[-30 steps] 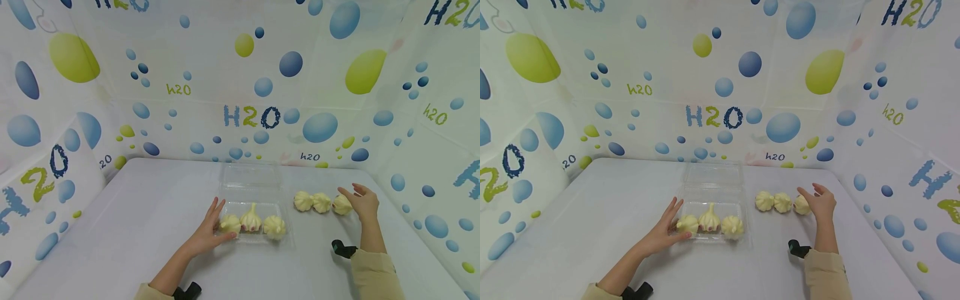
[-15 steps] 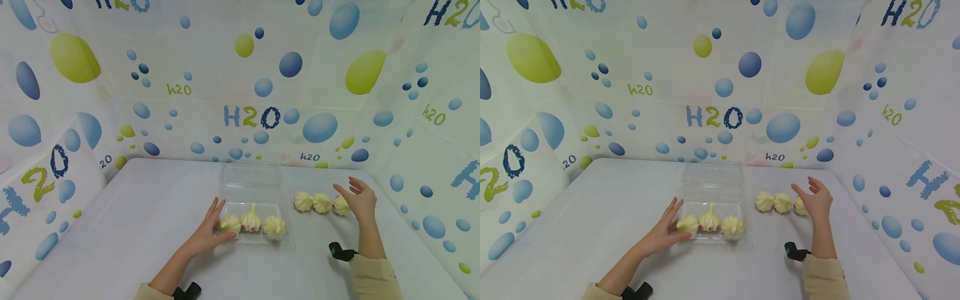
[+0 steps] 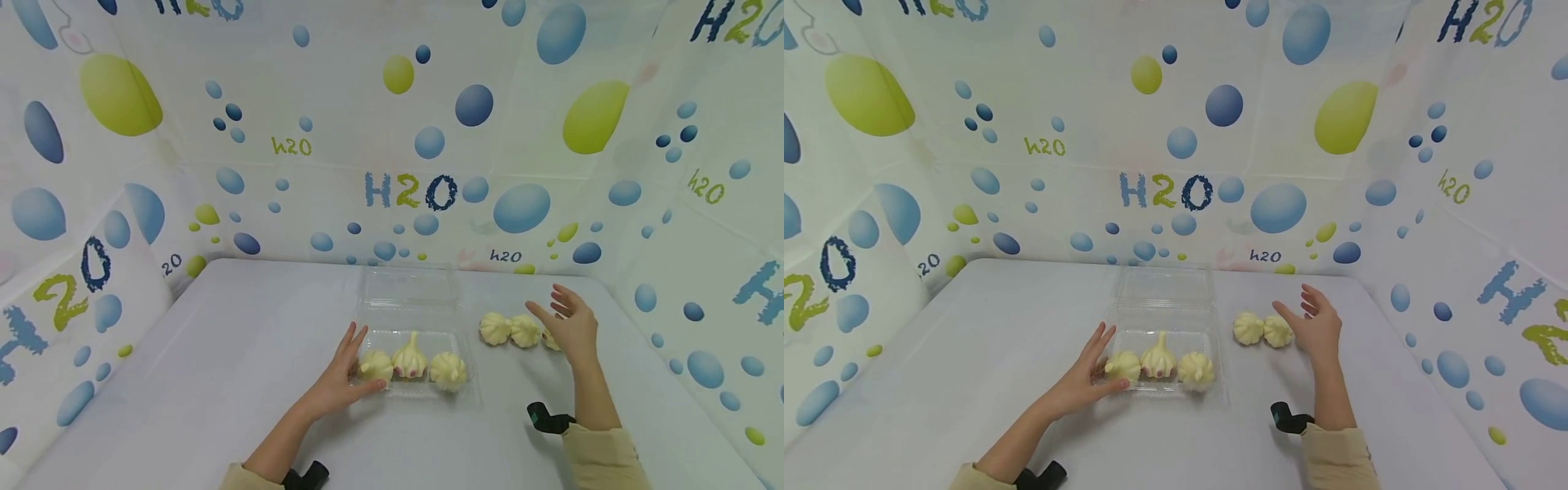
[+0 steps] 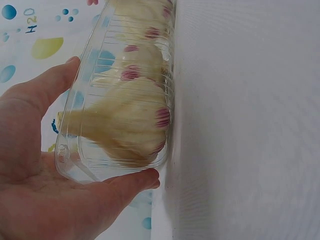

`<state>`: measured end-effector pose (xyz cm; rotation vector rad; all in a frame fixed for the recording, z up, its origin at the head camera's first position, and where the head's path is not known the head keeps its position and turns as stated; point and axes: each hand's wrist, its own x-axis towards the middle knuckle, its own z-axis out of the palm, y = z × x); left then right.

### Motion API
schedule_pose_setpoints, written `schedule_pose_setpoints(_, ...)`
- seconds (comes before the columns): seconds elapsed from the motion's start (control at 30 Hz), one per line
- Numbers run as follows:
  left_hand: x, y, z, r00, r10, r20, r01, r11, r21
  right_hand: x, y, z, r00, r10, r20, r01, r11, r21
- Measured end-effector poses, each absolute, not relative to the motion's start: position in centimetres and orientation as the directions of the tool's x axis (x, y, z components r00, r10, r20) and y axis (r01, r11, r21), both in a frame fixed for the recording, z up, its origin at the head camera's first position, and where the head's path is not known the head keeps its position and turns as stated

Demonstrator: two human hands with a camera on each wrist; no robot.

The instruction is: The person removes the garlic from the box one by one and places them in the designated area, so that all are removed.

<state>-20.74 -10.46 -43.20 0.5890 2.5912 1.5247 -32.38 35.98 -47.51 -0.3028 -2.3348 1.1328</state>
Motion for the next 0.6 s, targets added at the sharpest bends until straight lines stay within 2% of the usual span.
schedule_pose_setpoints(0.37, -20.7, -10.5, -43.4, -0.924, 0.363, 0.118, 0.278, 0.427, 0.861, -32.1, 32.6, -47.8, -0.854, 0.324, 0.408, -0.112, 0.651, -0.751)
schedule_pose_setpoints(0.4, -20.7, -10.5, -43.3, -0.924, 0.364, 0.119, 0.278, 0.425, 0.861, -31.0, 31.6, -46.6, -0.871, 0.29, 0.397, -0.145, 0.619, -0.772)
schedule_pose_setpoints(0.5, -20.7, -10.5, -43.2, -0.924, 0.363, 0.122, 0.277, 0.415, 0.866, -29.6, 29.7, -44.8, -0.891, 0.264, 0.369, -0.146, 0.603, -0.784)
schedule_pose_setpoints(0.6, -20.7, -10.5, -43.2, -0.921, 0.368, 0.125, 0.283, 0.413, 0.866, -26.9, 26.8, -41.4, -0.911, 0.232, 0.341, -0.16, 0.563, -0.811)
